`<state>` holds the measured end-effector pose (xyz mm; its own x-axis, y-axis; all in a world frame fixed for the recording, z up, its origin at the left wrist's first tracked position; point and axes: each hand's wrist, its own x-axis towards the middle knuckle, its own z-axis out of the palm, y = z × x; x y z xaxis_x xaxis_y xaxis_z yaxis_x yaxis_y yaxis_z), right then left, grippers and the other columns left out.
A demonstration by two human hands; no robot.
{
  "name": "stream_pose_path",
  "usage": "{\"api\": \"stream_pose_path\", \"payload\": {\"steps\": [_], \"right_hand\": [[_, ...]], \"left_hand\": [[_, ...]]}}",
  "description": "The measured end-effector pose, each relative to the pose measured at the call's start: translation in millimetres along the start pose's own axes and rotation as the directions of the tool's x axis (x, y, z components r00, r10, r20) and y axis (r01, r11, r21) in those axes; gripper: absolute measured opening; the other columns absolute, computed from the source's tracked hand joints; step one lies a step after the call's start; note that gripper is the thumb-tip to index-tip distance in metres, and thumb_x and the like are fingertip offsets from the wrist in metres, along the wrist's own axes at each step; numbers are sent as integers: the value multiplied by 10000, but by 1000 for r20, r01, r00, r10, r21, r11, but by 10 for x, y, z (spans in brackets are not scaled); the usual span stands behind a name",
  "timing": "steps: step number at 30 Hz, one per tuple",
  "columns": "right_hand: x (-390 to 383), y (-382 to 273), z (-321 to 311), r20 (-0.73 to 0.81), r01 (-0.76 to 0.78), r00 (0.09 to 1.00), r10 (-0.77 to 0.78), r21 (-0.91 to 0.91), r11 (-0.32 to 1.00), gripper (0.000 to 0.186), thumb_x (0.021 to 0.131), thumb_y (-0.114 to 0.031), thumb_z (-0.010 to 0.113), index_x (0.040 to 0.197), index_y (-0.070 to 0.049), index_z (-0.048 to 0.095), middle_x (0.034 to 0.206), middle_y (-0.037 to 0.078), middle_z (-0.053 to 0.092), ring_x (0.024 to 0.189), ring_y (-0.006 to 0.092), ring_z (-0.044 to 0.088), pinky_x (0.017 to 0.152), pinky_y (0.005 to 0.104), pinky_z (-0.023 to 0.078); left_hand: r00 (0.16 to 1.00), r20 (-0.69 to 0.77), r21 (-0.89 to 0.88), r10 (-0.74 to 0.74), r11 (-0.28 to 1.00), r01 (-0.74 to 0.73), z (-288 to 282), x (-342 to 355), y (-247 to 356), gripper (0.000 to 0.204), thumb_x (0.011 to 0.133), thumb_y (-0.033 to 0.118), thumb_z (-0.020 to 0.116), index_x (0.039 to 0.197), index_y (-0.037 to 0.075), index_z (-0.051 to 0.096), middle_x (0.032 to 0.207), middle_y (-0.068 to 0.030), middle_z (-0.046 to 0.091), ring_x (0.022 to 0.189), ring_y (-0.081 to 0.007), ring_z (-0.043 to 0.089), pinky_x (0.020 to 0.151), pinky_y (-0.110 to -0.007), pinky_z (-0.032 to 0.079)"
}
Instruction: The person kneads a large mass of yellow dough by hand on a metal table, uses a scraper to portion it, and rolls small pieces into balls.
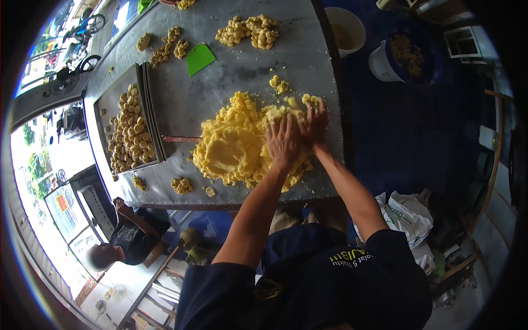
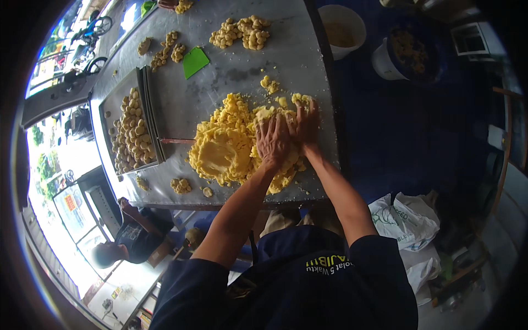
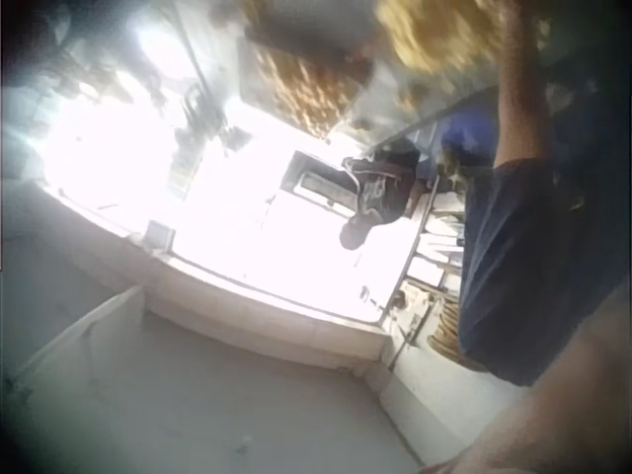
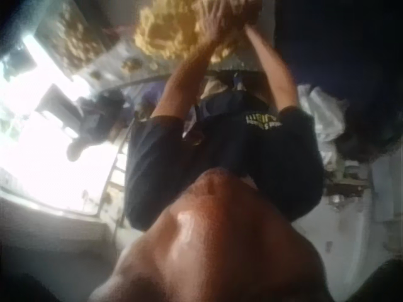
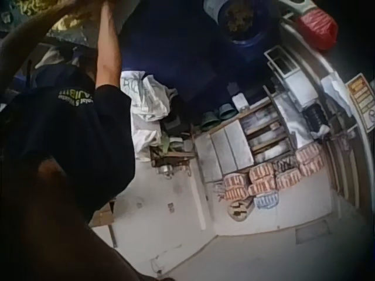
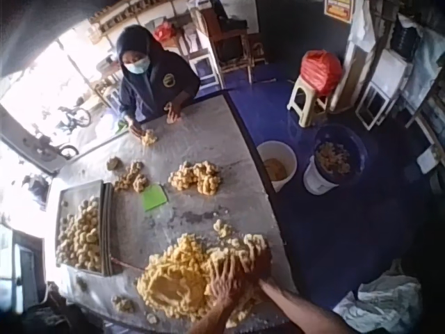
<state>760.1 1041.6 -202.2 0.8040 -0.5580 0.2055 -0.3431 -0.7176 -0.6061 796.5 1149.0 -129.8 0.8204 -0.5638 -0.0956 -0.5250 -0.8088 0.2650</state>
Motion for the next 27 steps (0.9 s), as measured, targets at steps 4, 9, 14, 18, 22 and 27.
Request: {"api": "stream_pose_path", "payload": {"steps": [4, 9, 14, 18, 22, 27], "right_hand": [[197, 145, 81, 159, 117, 978, -137, 129, 985, 521, 943, -335, 418, 1355, -17, 441, 1432, 236, 364, 1331, 423, 318, 1100, 537, 236], [445, 70, 29, 281, 36, 950, -133, 326, 945, 435, 917, -213, 473, 1283, 21, 507, 1283, 204, 542, 1239, 376, 464, 1112, 467, 266], [719, 67, 51, 200, 57, 971, -134, 350, 935, 322, 904, -158, 489, 1166, 10, 568, 1058, 176, 617, 983, 355, 556, 920, 457, 392], [854, 168, 303, 86, 102, 988, -125, 237, 966, 180, 902, -131, 505, 1014, -14, 585, 935, 145, 614, 836, 339, 544, 775, 425, 423], [945, 23, 333, 82, 42, 995, -56, 155, 987, 223, 916, -218, 523, 958, -17, 611, 908, 166, 636, 848, 359, 578, 770, 442, 442], [604, -234, 141, 300, -361, 923, 241, 454, 814, 400, 965, -345, 466, 1025, 12, 637, 934, 232, 649, 850, 406, 602, 783, 440, 467]], "left_hand": [[1000, 18, -37, -23, 999, 24, 215, 336, -49, 572, 884, 320, 435, 1409, 96, 393, 1399, -132, 445, 1316, -348, 359, 1142, -521, 144], [997, -54, -95, 47, 994, -52, 370, 753, -232, 611, 822, 372, 498, 1376, 119, 447, 1352, -107, 472, 1284, -331, 387, 1140, -530, 144], [974, -168, -58, 149, 985, -161, 525, 1133, -520, 315, 752, 352, 517, 978, 146, 592, 1030, -49, 562, 1023, -276, 491, 919, -515, 331], [981, -104, -83, 166, 981, -175, 406, 1408, -487, 210, 833, 310, 500, 877, 133, 605, 914, -33, 576, 960, -248, 499, 843, -448, 321], [983, -149, -117, 110, 985, -128, 330, 1536, -480, 243, 850, 344, 507, 794, 147, 638, 926, -20, 640, 969, -245, 534, 890, -460, 336], [990, 101, -89, 103, 992, -94, 96, 1251, -605, 351, 919, 401, 451, 974, 153, 693, 1072, -27, 657, 1090, -217, 530, 918, -443, 335]]}}
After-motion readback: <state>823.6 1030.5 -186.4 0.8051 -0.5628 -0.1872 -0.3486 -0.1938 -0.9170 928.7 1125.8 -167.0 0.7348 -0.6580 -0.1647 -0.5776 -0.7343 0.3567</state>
